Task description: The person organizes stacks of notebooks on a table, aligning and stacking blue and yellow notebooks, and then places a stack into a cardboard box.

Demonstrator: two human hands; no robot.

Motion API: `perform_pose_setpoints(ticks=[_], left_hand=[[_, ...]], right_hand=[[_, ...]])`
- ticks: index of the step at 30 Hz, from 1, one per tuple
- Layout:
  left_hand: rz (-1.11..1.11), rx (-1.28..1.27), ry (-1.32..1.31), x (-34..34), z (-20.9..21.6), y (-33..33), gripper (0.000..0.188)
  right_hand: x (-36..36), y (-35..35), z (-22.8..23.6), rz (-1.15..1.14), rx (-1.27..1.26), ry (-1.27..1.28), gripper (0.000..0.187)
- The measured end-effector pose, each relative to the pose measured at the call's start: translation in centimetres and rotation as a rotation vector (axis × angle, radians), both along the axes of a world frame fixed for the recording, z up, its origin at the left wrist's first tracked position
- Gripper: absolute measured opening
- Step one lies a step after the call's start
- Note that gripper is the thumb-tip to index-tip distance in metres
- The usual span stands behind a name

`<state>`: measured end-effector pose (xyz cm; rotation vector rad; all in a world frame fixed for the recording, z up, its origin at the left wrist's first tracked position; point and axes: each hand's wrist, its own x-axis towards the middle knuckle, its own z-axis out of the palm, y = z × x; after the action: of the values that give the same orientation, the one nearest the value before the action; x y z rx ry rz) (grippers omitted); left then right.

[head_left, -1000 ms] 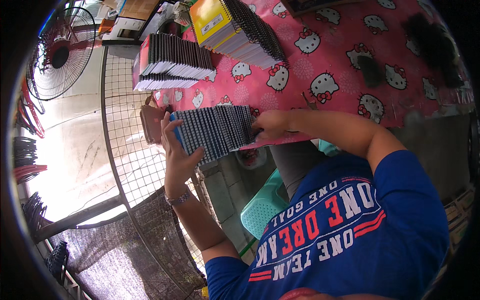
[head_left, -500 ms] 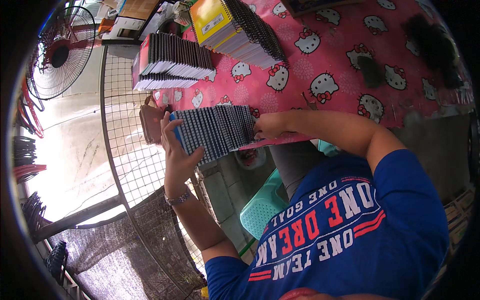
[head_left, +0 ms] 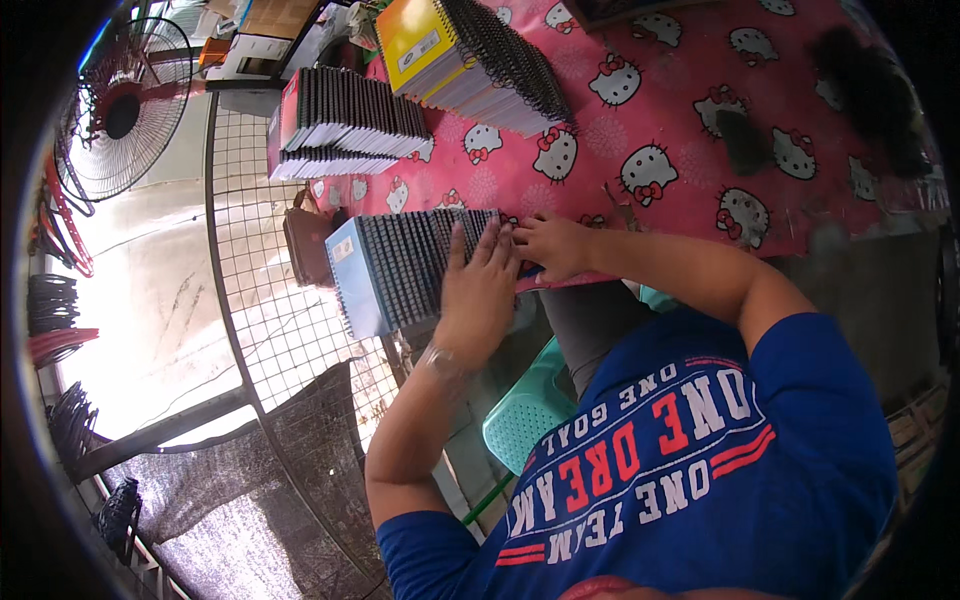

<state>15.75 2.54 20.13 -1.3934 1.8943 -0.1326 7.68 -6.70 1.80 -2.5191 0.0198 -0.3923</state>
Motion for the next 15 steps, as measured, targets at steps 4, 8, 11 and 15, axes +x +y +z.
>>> perform_pose_setpoints(ticks=[4,8,11,15], left_hand=[[0.059,0.248,-0.29,2.1,-3.9,1.2,0.048],[0.065,0.295,-0.272,2.2,-3.1,0.0,0.043],[0.076,0.279,-0.198,2.9,-2.8,0.1,0.041],[0.051,0.232,-0.194,3.3,-3.2,0.5,0.038]], right_hand=[[-0.3,0.3,-0.6,-0.015,0.078,-0.078,0.056],[-0.6,0.1,-0.7,-0.038,0.114,-0.13,0.056],[-0.4,0.2,-0.6,-0.037,0.103,-0.113,0.059],[0.1,0.5,-0.3,-0.014,0.127,-0.118,0.058]])
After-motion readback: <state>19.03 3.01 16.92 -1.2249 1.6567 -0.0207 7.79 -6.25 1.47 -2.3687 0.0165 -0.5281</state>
